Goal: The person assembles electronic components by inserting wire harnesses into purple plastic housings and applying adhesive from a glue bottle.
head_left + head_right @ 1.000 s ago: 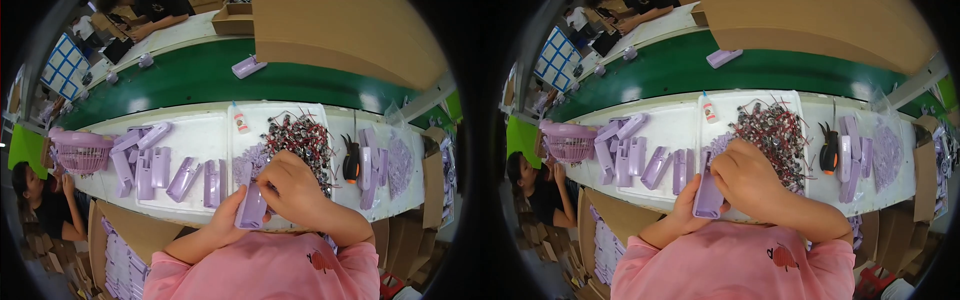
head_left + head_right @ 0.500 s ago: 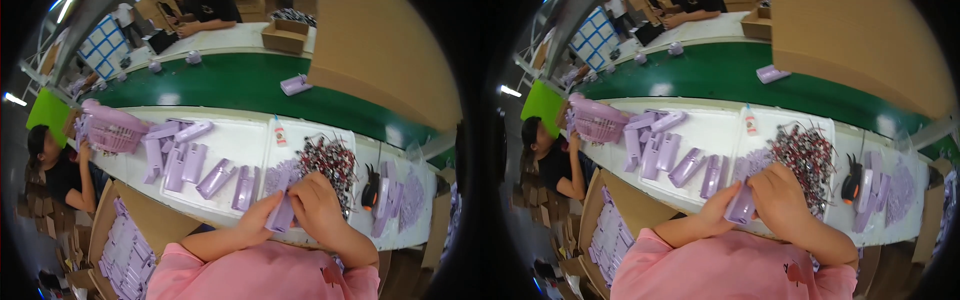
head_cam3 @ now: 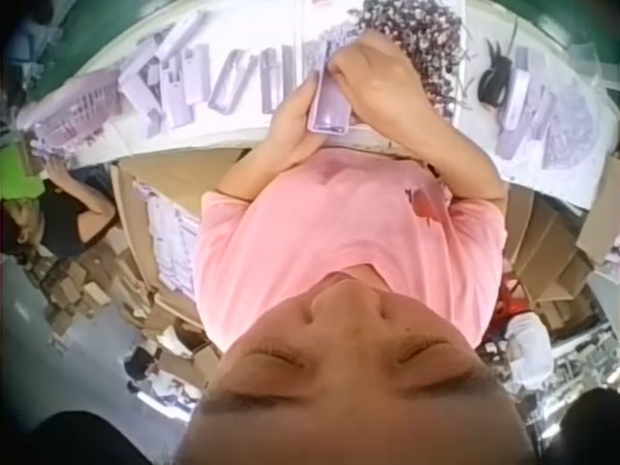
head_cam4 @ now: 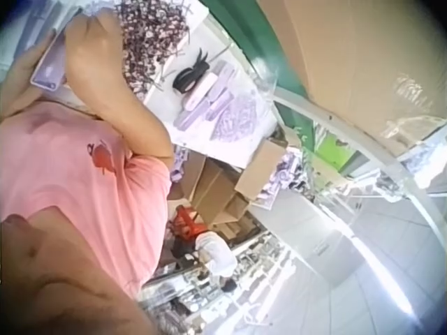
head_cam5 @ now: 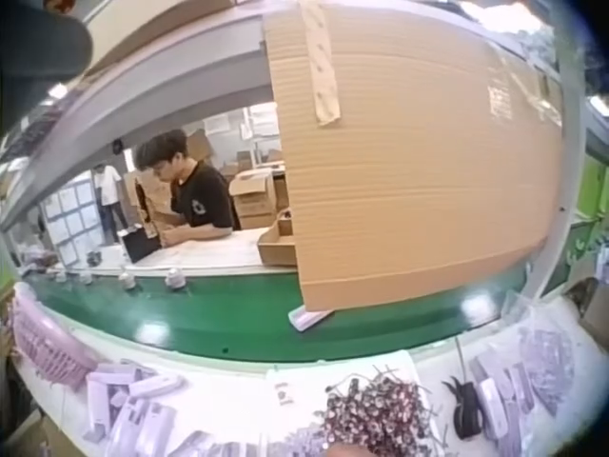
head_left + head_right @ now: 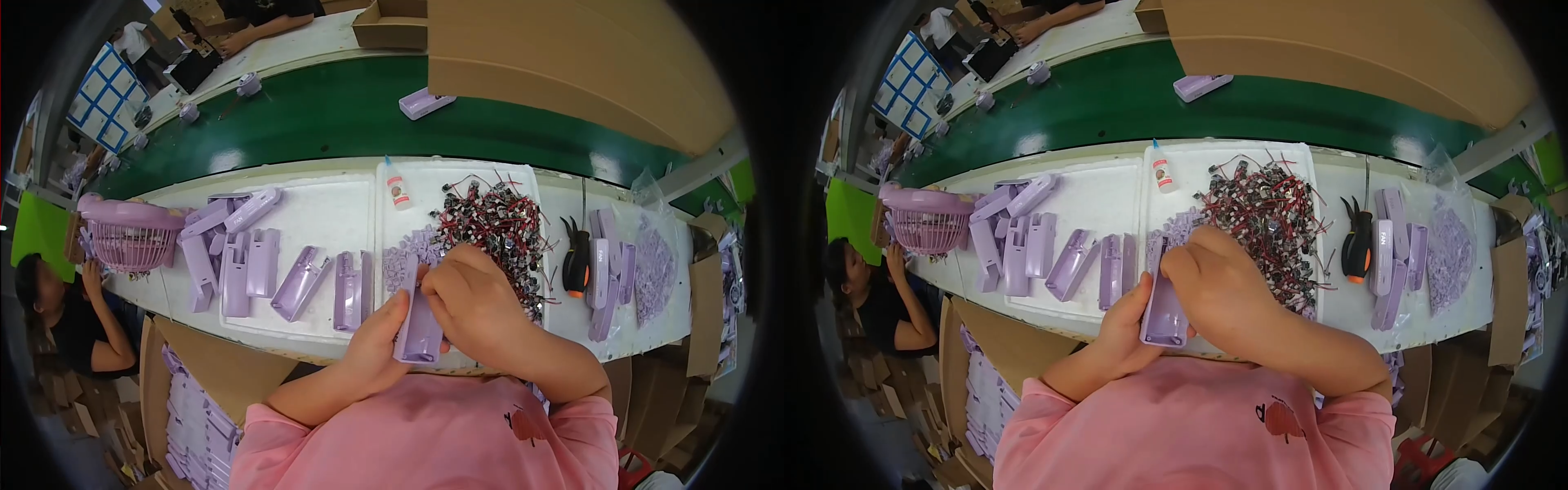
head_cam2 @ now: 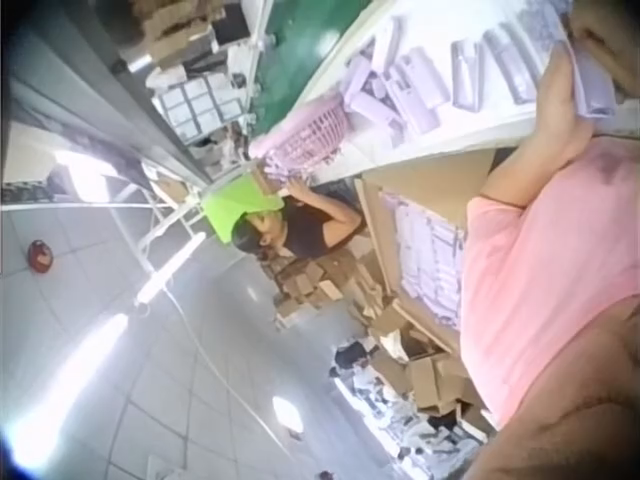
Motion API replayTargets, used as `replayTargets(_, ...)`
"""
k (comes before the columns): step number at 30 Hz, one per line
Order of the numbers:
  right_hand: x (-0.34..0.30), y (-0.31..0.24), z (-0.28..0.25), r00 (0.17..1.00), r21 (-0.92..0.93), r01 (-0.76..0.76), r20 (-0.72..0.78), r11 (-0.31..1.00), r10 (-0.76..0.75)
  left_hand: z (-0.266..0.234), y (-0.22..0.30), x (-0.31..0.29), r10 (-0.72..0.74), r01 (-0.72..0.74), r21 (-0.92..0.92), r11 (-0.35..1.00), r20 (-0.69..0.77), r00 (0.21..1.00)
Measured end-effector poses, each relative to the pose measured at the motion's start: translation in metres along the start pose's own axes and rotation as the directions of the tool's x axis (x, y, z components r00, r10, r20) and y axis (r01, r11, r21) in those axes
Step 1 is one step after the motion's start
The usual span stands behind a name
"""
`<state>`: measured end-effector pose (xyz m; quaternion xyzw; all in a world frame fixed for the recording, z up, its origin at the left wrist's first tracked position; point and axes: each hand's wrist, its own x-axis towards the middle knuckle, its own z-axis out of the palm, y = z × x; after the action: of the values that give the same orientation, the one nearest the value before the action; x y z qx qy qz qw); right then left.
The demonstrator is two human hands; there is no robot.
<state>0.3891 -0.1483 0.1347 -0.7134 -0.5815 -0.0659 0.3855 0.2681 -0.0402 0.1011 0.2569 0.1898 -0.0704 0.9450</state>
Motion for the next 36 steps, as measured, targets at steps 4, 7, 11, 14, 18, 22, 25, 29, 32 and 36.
replayTargets(4,0.002,-0.001,0.003,0.999,0.047,0.014,-0.033,0.999,-0.012,-0.002,0.000,-0.001,0.064,-0.066,0.040,0.997,0.049,0.997)
replayTargets(7,0.003,0.001,0.005,0.996,0.004,0.051,-0.072,0.999,-0.050,-0.001,0.003,0.001,0.098,-0.103,0.085,0.991,0.066,0.993)
replayTargets(11,0.005,0.005,0.000,0.998,0.031,-0.056,-0.015,0.998,0.056,0.009,0.017,0.006,0.031,-0.036,0.138,0.990,0.036,0.999)
replayTargets(14,0.013,0.004,-0.019,0.964,0.117,-0.248,0.132,0.962,0.233,0.013,0.028,0.008,-0.032,0.032,0.075,0.997,-0.003,0.999)
replayTargets(18,0.014,0.005,-0.024,0.954,0.196,-0.285,0.151,0.938,0.259,0.010,0.028,0.008,-0.063,0.061,0.054,0.997,0.038,0.997)
replayTargets(22,0.013,0.003,-0.021,0.957,0.192,-0.281,0.131,0.940,0.259,0.011,0.027,0.009,-0.062,0.059,0.038,0.998,0.069,0.996)
replayTargets(25,0.012,0.003,-0.018,0.968,0.099,-0.233,0.115,0.967,0.222,0.012,0.025,0.009,-0.053,0.049,0.045,0.998,0.073,0.996)
replayTargets(29,0.010,0.003,-0.011,0.985,0.022,-0.161,0.064,0.987,0.159,0.011,0.022,0.010,0.020,-0.029,0.090,0.996,0.097,0.995)
replayTargets(32,0.015,0.004,-0.021,0.972,0.037,-0.216,0.107,0.976,0.211,0.008,0.036,0.013,-0.077,0.036,0.355,0.934,0.102,0.992)
replayTargets(36,0.017,0.004,-0.050,0.981,0.054,-0.181,0.080,0.982,0.177,0.021,0.060,0.019,-0.070,0.081,0.263,0.961,-0.048,0.996)
